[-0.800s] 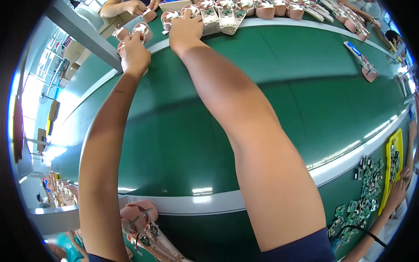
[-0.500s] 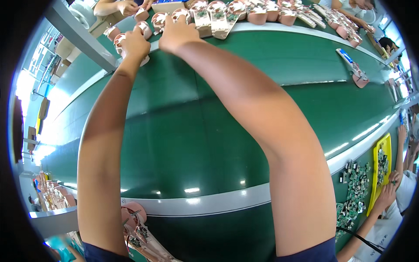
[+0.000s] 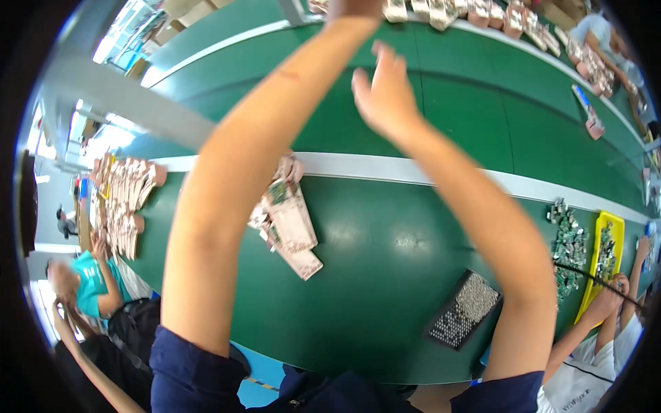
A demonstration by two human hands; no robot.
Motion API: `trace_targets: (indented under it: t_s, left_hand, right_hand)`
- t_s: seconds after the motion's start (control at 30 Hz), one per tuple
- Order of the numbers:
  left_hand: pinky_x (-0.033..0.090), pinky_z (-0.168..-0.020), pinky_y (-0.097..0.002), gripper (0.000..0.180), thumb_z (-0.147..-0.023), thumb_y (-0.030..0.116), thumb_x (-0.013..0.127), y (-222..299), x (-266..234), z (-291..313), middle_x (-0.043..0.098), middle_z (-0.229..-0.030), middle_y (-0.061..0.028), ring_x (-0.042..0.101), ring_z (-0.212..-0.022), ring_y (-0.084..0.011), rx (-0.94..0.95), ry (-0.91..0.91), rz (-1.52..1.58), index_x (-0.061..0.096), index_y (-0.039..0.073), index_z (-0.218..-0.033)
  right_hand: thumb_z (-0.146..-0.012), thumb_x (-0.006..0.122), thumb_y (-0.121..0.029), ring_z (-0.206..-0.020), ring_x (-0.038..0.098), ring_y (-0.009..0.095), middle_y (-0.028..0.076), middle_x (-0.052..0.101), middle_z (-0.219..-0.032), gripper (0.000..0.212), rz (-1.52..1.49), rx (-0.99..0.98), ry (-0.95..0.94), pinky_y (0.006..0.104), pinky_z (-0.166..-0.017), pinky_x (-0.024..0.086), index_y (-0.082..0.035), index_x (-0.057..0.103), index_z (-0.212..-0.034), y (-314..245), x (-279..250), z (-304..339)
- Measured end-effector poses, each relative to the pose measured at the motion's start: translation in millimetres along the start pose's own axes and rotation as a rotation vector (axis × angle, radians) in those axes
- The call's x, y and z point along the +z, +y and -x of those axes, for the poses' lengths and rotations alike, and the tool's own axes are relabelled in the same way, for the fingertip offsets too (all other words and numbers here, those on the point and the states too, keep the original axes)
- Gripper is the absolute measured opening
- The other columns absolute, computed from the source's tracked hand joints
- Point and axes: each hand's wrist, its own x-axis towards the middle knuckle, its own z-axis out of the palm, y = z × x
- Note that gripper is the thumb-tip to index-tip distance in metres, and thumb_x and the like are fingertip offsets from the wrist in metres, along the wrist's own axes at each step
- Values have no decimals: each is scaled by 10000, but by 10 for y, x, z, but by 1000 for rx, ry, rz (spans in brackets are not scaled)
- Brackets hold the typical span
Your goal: The person assembles portable fans by fitting circuit boards into fan housings, driving screws with an electric screwdriver, and pushing the assembled fans across the workbench.
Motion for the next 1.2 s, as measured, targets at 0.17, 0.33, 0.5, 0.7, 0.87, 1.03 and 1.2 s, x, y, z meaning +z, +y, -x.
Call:
trace_targets:
  t_s: [0.17,0.33,0.5,0.7,0.87,1.03,1.2]
  left_hand:
    - [519,-775,-366,211,-900,142,631,1686,-1720,758,666,-946,-159,654,-883,-238,-150,91,568,601,-26,-1025]
    - [427,-995,-403,241,-919,-10,533,1919,-2657,2475,562,-1185,-141,563,-1102,-235,-59,388,217,506,-34,-1157]
    - [292,-1051,-512,580,-822,92,632,1487,-2984,3223,404,-1333,-239,380,-1249,-400,-362,112,-437,392,-12,-1340]
    - [311,-1040,-497,684,-804,144,697,1421,-2882,3266,383,-1362,-222,373,-1275,-400,-393,-62,-491,357,5,-1381]
    - [308,-1036,-489,740,-777,221,754,1367,-2863,3298,383,-1370,-205,369,-1282,-387,-401,-126,-524,378,20,-1381]
    - [311,-1035,-484,687,-806,257,731,1323,-2887,3331,374,-1389,-201,366,-1284,-381,-383,-131,-555,409,22,-1365]
    - [344,-1015,-488,704,-757,143,677,1385,-2905,3249,380,-1397,-194,377,-1271,-385,-356,-154,-526,382,-11,-1378]
  right_hand:
    - [-854,662,-266,-1145,478,420,267,458,-1290,653,-228,-109,-374,457,-984,423,-3,353,-1365,-1108,195,1364]
    - [-797,702,-293,-1179,492,411,179,369,-1402,753,88,-165,-194,475,-943,460,-91,346,-1428,-1360,167,1827]
    - [-794,698,-242,-1162,515,393,131,385,-1399,696,234,-211,-259,463,-958,469,-88,387,-1397,-1490,286,1891]
    - [-837,618,-117,-1104,555,347,127,465,-1328,459,266,-254,-220,431,-915,494,-41,525,-1280,-1541,328,1894]
    - [-839,569,-28,-1087,577,327,128,541,-1246,376,198,-343,-67,403,-894,497,-5,577,-1214,-1396,291,1797]
    - [-836,560,-29,-1066,585,337,129,551,-1240,383,104,-262,-14,401,-907,488,-21,589,-1218,-1241,97,1751]
    - [-850,555,-30,-1115,584,338,143,549,-1268,383,221,-186,-10,380,-942,480,8,574,-1231,-928,-79,1846]
